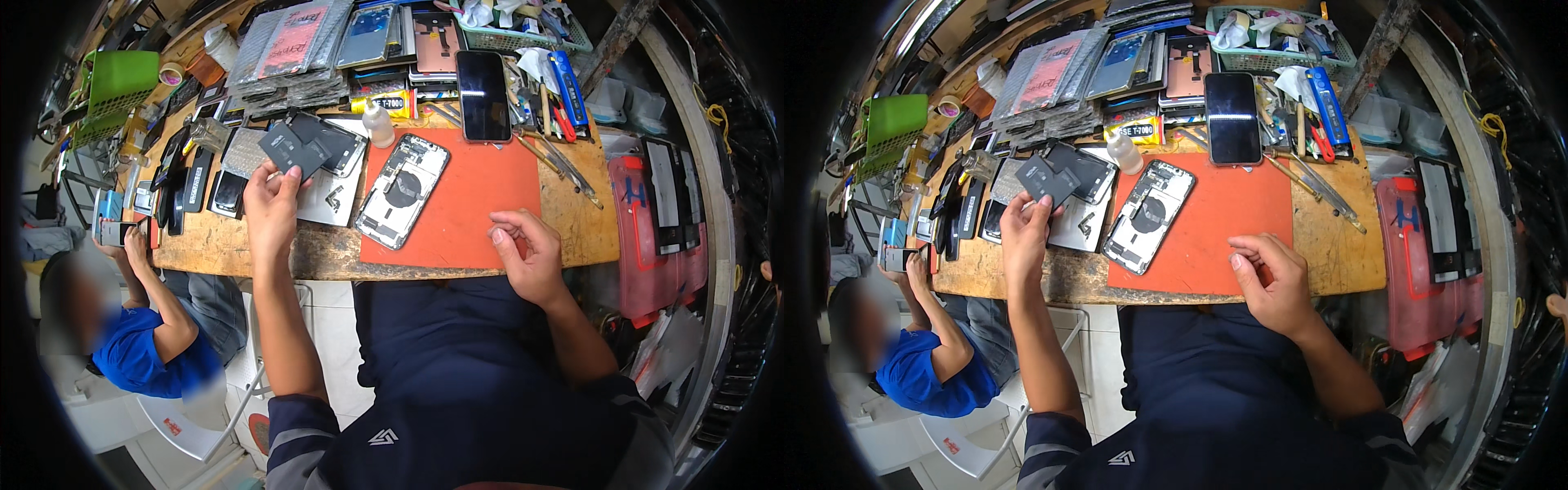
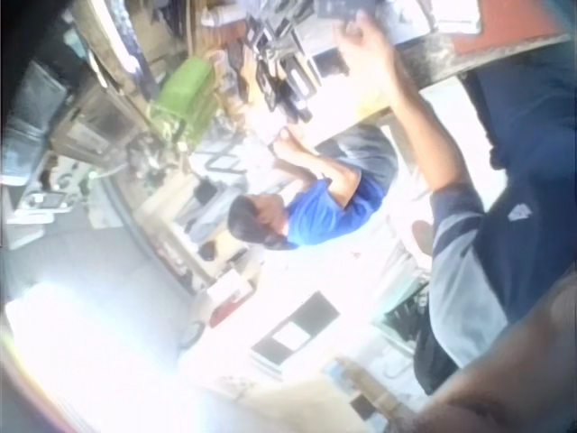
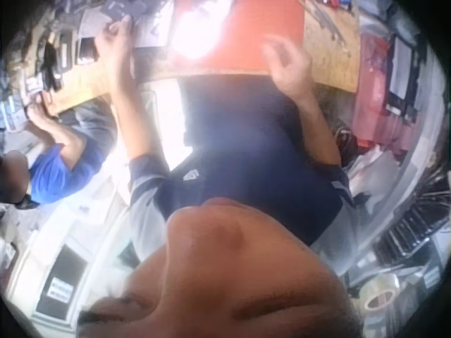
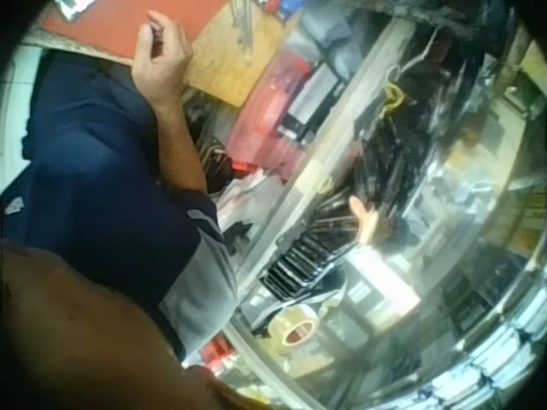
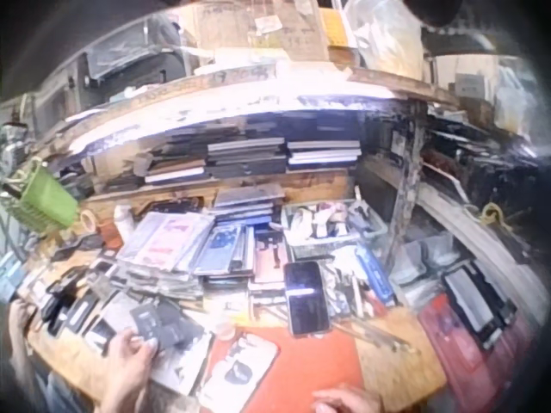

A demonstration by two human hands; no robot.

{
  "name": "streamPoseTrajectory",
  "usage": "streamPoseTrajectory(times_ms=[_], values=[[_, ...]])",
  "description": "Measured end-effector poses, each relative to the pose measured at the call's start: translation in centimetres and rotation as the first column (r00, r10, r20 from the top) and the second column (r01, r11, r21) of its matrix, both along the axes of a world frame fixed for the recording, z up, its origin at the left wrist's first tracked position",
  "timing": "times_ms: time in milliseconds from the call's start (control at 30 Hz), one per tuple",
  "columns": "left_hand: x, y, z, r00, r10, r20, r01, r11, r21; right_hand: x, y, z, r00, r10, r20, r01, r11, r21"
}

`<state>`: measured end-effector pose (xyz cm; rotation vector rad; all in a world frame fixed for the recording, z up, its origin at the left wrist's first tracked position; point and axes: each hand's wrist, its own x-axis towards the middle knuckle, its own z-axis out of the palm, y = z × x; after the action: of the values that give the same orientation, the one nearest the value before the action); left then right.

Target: The person uses a screwdriver to remove screws from a smartphone battery, then peels off the battery label. They handle a smartphone, press the power button, and wipe the screen with a cloth. The person also picks up a disassembled phone and uses a metal tool to pry open its back cover.

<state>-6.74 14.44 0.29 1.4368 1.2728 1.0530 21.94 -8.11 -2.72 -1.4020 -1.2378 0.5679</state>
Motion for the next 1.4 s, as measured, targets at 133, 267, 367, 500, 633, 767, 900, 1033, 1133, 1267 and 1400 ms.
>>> streamPoseTrajectory(times_ms=[133, 267, 367, 500, 633, 767, 900, 1033, 1133, 1267, 1400], values=[[1.9, 0.7, -1.6, 0.997, -0.029, 0.076, 0.026, 0.999, 0.038, 0.1, -0.1, -0.2, 0.999, 0.0, 0.037, -0.001, 1.0, 0.028], [3.2, 0.2, -0.6, 0.999, -0.028, 0.034, 0.027, 0.999, 0.043, 0.4, -0.1, 0.3, 0.995, 0.009, 0.095, -0.012, 0.999, 0.03], [2.1, 0.8, -1.4, 0.997, -0.072, -0.019, 0.073, 0.994, 0.075, 0.4, 0.0, 0.3, 0.991, 0.016, 0.13, -0.024, 0.998, 0.064], [2.2, 0.3, -1.5, 0.995, -0.048, -0.085, 0.067, 0.97, 0.236, 0.3, 0.0, 0.3, 0.984, 0.018, 0.176, -0.033, 0.996, 0.079], [2.5, -0.7, 0.1, 0.897, 0.254, -0.362, 0.211, 0.474, 0.855, 0.3, 0.1, 0.5, 0.98, 0.024, 0.196, -0.041, 0.996, 0.081], [2.4, -0.9, -0.1, 0.866, 0.335, -0.371, 0.273, 0.306, 0.912, 0.2, 0.1, 0.5, 0.983, 0.023, 0.183, -0.04, 0.995, 0.093], [2.2, -1.0, -0.7, 0.856, 0.327, -0.401, 0.107, 0.647, 0.755, 0.2, 0.2, 0.7, 0.981, 0.01, 0.191, -0.028, 0.996, 0.089], [2.4, 0.1, 0.0, 1.0, 0.012, -0.002, -0.012, 0.999, -0.05, 0.0, 0.1, 0.5, 0.985, 0.004, 0.174, -0.017, 0.997, 0.07], [3.1, 0.0, -0.4, 0.996, 0.043, -0.072, -0.045, 0.999, -0.024, 0.0, 0.2, 0.4, 0.984, 0.009, 0.179, -0.023, 0.997, 0.073], [3.3, 0.1, -0.7, 0.819, 0.277, -0.502, -0.089, 0.927, 0.365, 0.0, 0.1, 0.6, 0.981, 0.012, 0.193, -0.023, 0.998, 0.054], [5.1, -3.2, 1.9, 0.728, 0.163, -0.665, 0.058, 0.953, 0.297, 0.1, 0.1, 0.9, 0.977, -0.004, 0.213, -0.004, 0.999, 0.039]])
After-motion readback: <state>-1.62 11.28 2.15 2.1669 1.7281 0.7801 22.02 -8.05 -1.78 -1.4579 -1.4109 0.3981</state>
